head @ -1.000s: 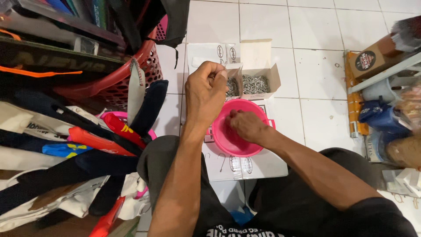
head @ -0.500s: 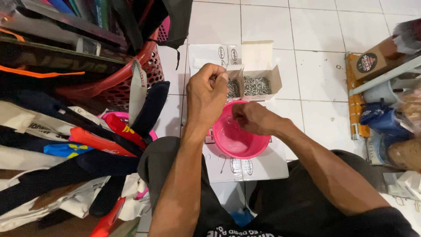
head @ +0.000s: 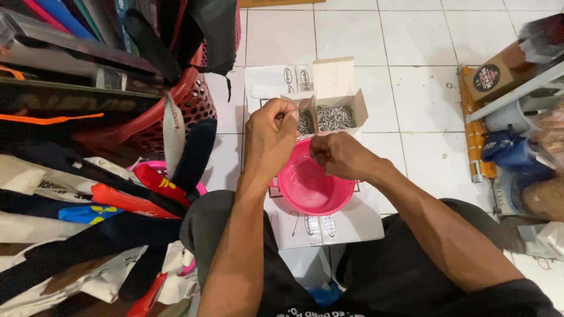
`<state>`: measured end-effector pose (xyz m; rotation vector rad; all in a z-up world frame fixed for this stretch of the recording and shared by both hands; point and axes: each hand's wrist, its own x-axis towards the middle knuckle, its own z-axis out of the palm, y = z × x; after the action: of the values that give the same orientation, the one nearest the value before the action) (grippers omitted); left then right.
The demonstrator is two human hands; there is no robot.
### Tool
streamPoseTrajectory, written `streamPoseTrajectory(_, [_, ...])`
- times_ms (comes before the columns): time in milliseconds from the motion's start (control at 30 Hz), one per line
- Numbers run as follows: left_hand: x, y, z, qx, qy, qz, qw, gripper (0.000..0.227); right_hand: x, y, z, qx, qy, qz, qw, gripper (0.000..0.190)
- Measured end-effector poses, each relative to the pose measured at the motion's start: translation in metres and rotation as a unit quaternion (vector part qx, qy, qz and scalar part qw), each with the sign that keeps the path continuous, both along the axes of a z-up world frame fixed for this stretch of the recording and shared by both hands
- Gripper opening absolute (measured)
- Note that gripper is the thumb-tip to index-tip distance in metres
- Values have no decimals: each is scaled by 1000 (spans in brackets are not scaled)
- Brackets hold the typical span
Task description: The person sits on the floor and repeatedly picks up small metal hooks from a pink bowl, then attaches them to a metal wire held in the left hand. The person continues this process throughout the clip, adding hooks to the wire one by one.
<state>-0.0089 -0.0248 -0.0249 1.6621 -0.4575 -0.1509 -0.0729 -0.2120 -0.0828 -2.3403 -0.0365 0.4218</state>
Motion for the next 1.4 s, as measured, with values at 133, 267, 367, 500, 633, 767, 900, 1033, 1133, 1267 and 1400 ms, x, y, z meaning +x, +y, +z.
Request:
streamPoseTrajectory(133, [-2, 4, 7, -17, 28, -16, 999, 14, 0, 4, 28, 172, -10, -69, 983, 11])
streamPoseTrajectory(267, [-5, 8, 21, -37, 99, -41, 994, 15, -9, 7, 58, 309, -12, -147, 939, 10])
streamPoseTrajectory(367, [-10, 8, 29, -72, 157, -48, 984, 19, -11, 4, 58, 395, -14, -167, 903, 15])
streamPoseTrajectory(500, [-9, 3, 25, -102, 196, -45, 974, 20, -14, 7, 62, 438, -10, -188, 879, 16])
streamPoseTrajectory(633, [-8, 3, 23, -136, 204, -35, 969, 17, -12, 5, 57, 389, -59, -211, 895, 11])
streamPoseTrajectory(767, [-10, -3, 19, -135, 198, -39, 970, 17, -15, 15, 61, 357, -108, -215, 903, 14])
streamPoseTrajectory(900, [-8, -9, 4, -118, 167, -53, 977, 14, -21, 19, 63, 255, -177, -205, 928, 10])
streamPoseTrajectory(1033, [-10, -10, 3, -107, 147, -56, 982, 13, -20, 20, 56, 233, -201, -207, 929, 11])
streamPoseTrajectory(1133, [-7, -14, -6, -101, 132, -57, 984, 13, -23, 24, 63, 237, -206, -206, 927, 10])
streamPoseTrajectory(1267, [-4, -15, -13, -105, 125, -63, 985, 12, -18, 22, 57, 231, -211, -205, 927, 10])
streamPoseTrajectory(1400, [-12, -6, 14, -90, 103, -37, 990, 12, -14, 18, 41, 241, -213, -213, 923, 8])
